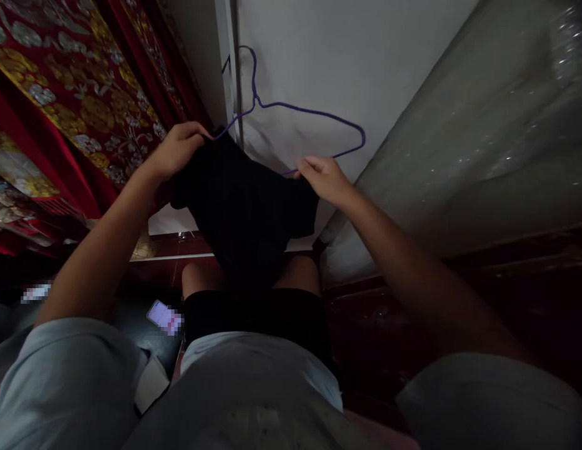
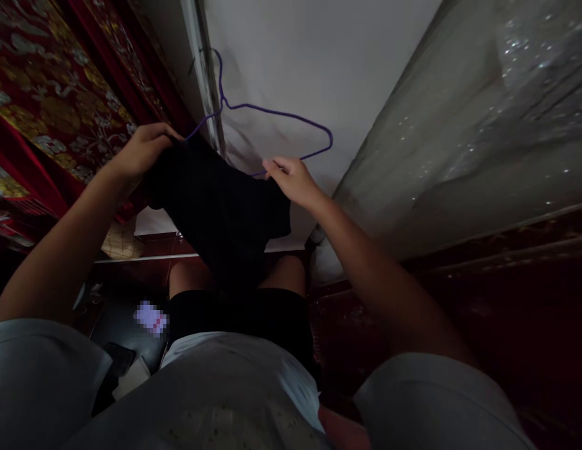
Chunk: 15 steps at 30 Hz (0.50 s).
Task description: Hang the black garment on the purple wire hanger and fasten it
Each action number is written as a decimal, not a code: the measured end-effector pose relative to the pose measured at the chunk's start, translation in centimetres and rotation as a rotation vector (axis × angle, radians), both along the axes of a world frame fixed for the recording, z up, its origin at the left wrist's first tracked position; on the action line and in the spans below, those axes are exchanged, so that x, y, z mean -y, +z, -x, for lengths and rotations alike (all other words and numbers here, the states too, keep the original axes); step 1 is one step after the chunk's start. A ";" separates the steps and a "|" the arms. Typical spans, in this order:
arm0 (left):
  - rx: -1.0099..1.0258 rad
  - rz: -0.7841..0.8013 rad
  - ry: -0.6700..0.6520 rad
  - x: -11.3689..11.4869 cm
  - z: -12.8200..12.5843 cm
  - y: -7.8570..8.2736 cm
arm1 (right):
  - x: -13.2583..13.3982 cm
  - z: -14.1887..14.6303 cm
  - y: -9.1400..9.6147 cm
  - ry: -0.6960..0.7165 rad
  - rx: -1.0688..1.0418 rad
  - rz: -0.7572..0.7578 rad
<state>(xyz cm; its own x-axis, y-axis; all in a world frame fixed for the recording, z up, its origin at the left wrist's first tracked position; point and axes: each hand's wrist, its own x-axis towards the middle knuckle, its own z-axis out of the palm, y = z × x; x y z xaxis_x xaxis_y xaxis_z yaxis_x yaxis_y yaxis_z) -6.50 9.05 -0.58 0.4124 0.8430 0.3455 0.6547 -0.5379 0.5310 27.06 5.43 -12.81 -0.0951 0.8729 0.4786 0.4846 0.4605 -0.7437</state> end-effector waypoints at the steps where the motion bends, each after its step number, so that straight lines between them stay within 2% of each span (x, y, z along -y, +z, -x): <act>1: 0.026 -0.029 -0.045 -0.3 -0.5 -0.1 | 0.6 -0.2 0.1 0.053 -0.002 0.000; 3: -0.012 -0.091 -0.109 -0.8 -0.7 -0.5 | 2.0 -0.7 0.4 0.145 0.053 -0.013; 5: -0.143 -0.127 -0.105 -1.3 -0.1 -0.9 | 3.0 -1.4 0.6 0.179 0.184 -0.033; 8: -0.267 -0.114 -0.097 -2.0 1.4 -1.2 | 3.2 -2.2 0.9 0.039 0.306 -0.067; 10: -0.275 -0.100 -0.120 -2.4 2.2 -1.1 | 2.5 -2.6 1.2 -0.133 0.220 -0.115; 12: -0.283 -0.100 -0.150 -2.7 2.6 -0.8 | 1.5 -3.1 1.9 -0.248 0.066 -0.149; 14: -0.301 -0.128 -0.158 -2.9 2.9 -0.3 | 0.9 -3.5 2.9 -0.247 -0.064 -0.097; 15: -0.305 -0.154 -0.152 -2.9 3.1 0.0 | 0.9 -3.5 3.5 -0.196 -0.120 -0.028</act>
<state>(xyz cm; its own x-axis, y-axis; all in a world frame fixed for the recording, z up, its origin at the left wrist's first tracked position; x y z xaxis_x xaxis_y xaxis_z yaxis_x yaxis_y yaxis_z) -9.58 11.96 -0.58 0.6322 0.7120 0.3055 0.6770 -0.6994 0.2290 30.60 4.57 -9.30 0.1340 0.8552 0.5007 0.4759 0.3877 -0.7895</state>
